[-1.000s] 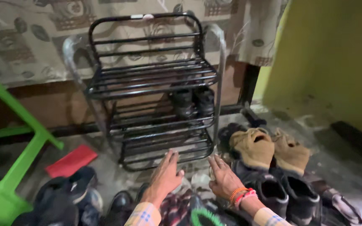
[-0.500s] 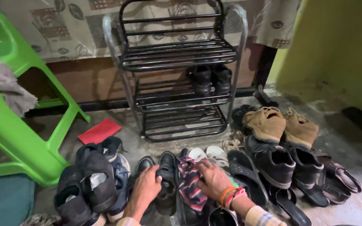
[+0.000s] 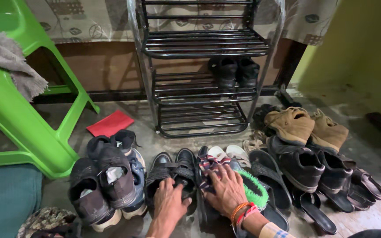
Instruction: The person sits on the floor and cleans several pairs of shoes using a cloth and a green brush. They wipe and scrub the shoes, then place some of them onto a metal shoe rack.
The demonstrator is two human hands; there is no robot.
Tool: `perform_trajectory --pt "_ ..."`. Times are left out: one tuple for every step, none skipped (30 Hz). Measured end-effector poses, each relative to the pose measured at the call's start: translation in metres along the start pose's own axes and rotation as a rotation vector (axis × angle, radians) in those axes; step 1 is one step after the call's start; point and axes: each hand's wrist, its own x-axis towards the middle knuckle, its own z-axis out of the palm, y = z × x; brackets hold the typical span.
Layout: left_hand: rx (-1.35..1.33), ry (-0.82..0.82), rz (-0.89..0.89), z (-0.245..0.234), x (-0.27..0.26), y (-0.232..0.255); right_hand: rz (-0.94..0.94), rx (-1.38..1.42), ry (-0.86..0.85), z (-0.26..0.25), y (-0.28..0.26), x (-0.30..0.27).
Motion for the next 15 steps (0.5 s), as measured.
perform_trajectory --pt "0.016 0.002 -0.007 -0.003 -0.004 0.004 0.028 -0.003 -0.003 0.001 0.001 0.000" --pt "0.033 0.004 -0.014 -0.004 -0.006 0.005 0.055 -0.005 -0.005 0.003 0.004 0.000" --pt "0.050 0.032 0.026 -0.003 -0.008 0.003 0.080 -0.008 -0.010 0.004 0.008 -0.002" --pt "0.068 0.059 0.066 -0.001 -0.009 0.001 0.057 0.004 -0.002 0.005 0.014 -0.006" --pt "0.086 0.088 0.104 0.001 -0.009 -0.001 0.032 0.017 0.006 0.005 0.019 -0.009" --pt "0.086 0.094 0.100 0.003 -0.010 -0.002 0.007 0.030 0.014 0.004 0.024 -0.012" --pt "0.086 0.101 0.099 0.004 -0.010 -0.003 -0.017 0.034 0.014 0.003 0.027 -0.015" --pt "0.086 0.108 0.097 0.004 -0.011 -0.003 -0.041 0.037 0.015 0.000 0.030 -0.018" --pt "0.102 0.104 0.082 0.004 -0.011 0.000 -0.064 0.041 0.015 -0.003 0.031 -0.020" --pt "0.118 0.099 0.067 0.005 -0.011 0.003 -0.084 0.049 0.007 -0.006 0.031 -0.021" --pt "0.136 0.094 0.054 0.005 -0.011 0.006 -0.102 0.059 0.000 -0.009 0.031 -0.022" --pt "0.136 0.070 0.043 0.004 -0.011 0.007 -0.120 0.067 -0.006 -0.011 0.030 -0.022" --pt "0.137 0.050 0.034 0.003 -0.009 0.007 -0.122 0.042 -0.010 -0.013 0.028 -0.022" --pt "0.137 0.029 0.025 0.003 -0.006 0.006 -0.125 0.016 -0.014 -0.015 0.027 -0.020" --pt "0.088 0.029 -0.004 0.002 -0.003 0.004 -0.126 -0.011 -0.017 -0.017 0.026 -0.019"
